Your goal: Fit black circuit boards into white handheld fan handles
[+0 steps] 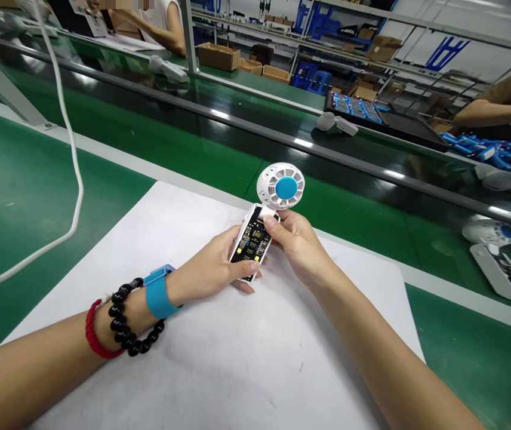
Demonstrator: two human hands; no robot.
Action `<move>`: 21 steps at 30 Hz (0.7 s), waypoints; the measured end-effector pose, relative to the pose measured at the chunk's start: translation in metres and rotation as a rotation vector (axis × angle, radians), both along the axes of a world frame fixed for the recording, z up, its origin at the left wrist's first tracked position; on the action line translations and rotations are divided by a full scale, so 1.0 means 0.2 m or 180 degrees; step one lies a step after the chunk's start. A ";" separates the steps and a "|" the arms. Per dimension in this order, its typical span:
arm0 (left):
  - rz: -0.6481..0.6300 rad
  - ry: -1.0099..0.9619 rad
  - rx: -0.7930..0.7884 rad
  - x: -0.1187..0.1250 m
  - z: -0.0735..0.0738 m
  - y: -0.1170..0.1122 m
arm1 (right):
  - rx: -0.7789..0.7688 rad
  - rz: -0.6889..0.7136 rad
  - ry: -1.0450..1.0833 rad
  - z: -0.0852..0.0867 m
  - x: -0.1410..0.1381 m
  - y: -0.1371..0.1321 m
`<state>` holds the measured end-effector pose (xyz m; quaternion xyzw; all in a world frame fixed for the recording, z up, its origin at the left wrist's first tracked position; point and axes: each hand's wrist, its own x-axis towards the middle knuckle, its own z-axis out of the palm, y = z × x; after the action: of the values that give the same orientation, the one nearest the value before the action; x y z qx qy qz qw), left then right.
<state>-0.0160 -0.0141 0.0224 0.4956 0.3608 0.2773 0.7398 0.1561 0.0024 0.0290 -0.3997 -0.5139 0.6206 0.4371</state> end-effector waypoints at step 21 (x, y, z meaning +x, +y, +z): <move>0.0187 -0.0127 0.0301 0.00 0.01 0.01 | -0.0085 0.0233 0.0311 0.01 -0.03 -0.02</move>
<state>-0.0153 -0.0119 0.0235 0.5135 0.3468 0.3255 0.7142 0.1496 -0.0010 0.0311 -0.3557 -0.4979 0.6617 0.4333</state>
